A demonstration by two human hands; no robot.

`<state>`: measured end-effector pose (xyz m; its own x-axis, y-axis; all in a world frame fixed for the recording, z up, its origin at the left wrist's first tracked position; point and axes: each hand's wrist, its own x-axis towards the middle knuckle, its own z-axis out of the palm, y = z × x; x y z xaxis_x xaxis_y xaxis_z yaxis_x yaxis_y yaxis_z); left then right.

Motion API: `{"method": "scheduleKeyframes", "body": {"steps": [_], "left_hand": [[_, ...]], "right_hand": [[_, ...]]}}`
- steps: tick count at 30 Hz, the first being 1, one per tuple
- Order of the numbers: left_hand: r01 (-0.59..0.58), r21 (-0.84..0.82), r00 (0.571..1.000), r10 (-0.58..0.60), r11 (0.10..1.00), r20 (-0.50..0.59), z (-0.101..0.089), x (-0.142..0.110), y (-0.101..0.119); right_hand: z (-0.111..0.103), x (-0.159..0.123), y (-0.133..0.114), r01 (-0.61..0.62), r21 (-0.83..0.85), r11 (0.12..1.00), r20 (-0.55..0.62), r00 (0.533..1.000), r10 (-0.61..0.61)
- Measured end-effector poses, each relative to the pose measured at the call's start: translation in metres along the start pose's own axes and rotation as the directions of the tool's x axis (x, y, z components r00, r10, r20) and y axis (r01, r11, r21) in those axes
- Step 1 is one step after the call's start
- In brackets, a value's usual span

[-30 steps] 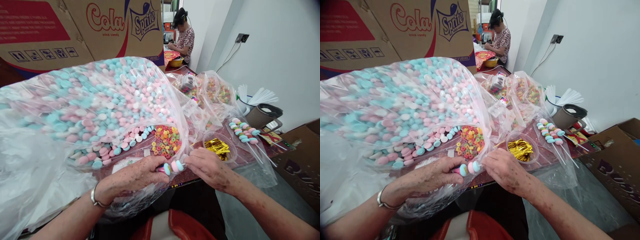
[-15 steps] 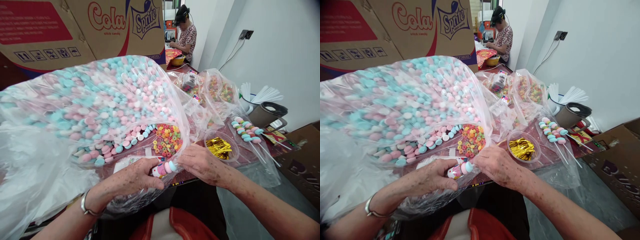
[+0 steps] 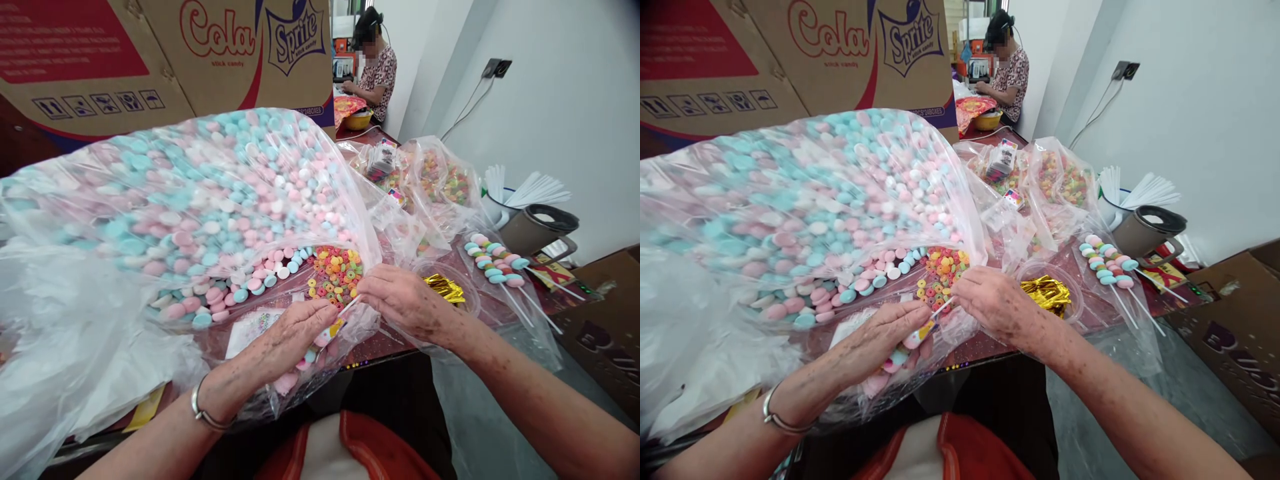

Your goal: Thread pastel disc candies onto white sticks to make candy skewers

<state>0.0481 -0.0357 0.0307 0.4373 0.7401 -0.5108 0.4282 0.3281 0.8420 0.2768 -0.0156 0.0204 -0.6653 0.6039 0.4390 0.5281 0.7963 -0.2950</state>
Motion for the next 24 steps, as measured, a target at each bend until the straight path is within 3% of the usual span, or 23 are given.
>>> {"method": "scheduleKeyframes", "body": {"steps": [3, 7, 8, 10, 12, 14, 16, 18, 21, 24], "left_hand": [[0.006, 0.007, 0.999, -0.006, 1.000, -0.036, 0.008, -0.003, 0.008], [-0.046, 0.004, 0.995, 0.047, 0.999, -0.087, 0.016, -0.002, 0.009], [-0.075, 0.008, 0.989, 0.076, 0.997, -0.126, 0.017, -0.001, 0.007], [-0.168, 0.031, 0.954, 0.170, 0.985, -0.245, 0.016, 0.004, 0.003], [-0.254, 0.066, 0.895, 0.260, 0.965, -0.362, 0.016, 0.009, -0.001], [-0.287, 0.091, 0.860, 0.298, 0.954, -0.415, 0.016, 0.013, -0.001], [-0.287, 0.069, 0.860, 0.288, 0.956, -0.420, 0.017, 0.015, 0.000], [-0.298, -0.035, 0.879, 0.259, 0.954, -0.400, 0.017, 0.016, 0.002], [-0.307, -0.321, 0.935, 0.222, 0.896, -0.277, 0.014, 0.014, 0.001], [-0.226, -0.556, 0.974, 0.174, 0.800, -0.146, 0.013, 0.012, -0.005]], "right_hand": [[0.001, 0.005, 0.001, 0.082, 0.054, 0.995, 0.095, 0.992, -0.087], [0.012, 0.010, -0.003, 0.130, 0.140, 0.982, 0.071, 0.987, -0.141], [0.016, 0.010, -0.005, 0.084, 0.168, 0.982, 0.039, 0.995, -0.092], [0.023, 0.009, -0.011, -0.126, 0.280, 0.952, -0.053, 0.988, 0.146], [0.030, 0.007, -0.020, -0.356, 0.487, 0.797, -0.090, 0.888, 0.452], [0.036, 0.007, -0.030, -0.462, 0.668, 0.583, 0.023, 0.797, 0.604], [0.042, 0.008, -0.039, -0.484, 0.762, 0.431, 0.157, 0.783, 0.601], [0.045, 0.010, -0.043, -0.488, 0.800, 0.350, 0.214, 0.775, 0.594], [0.048, 0.010, -0.044, -0.451, 0.846, 0.286, 0.172, 0.737, 0.653], [0.051, 0.007, -0.041, -0.380, 0.902, 0.204, 0.154, 0.725, 0.671]]}}
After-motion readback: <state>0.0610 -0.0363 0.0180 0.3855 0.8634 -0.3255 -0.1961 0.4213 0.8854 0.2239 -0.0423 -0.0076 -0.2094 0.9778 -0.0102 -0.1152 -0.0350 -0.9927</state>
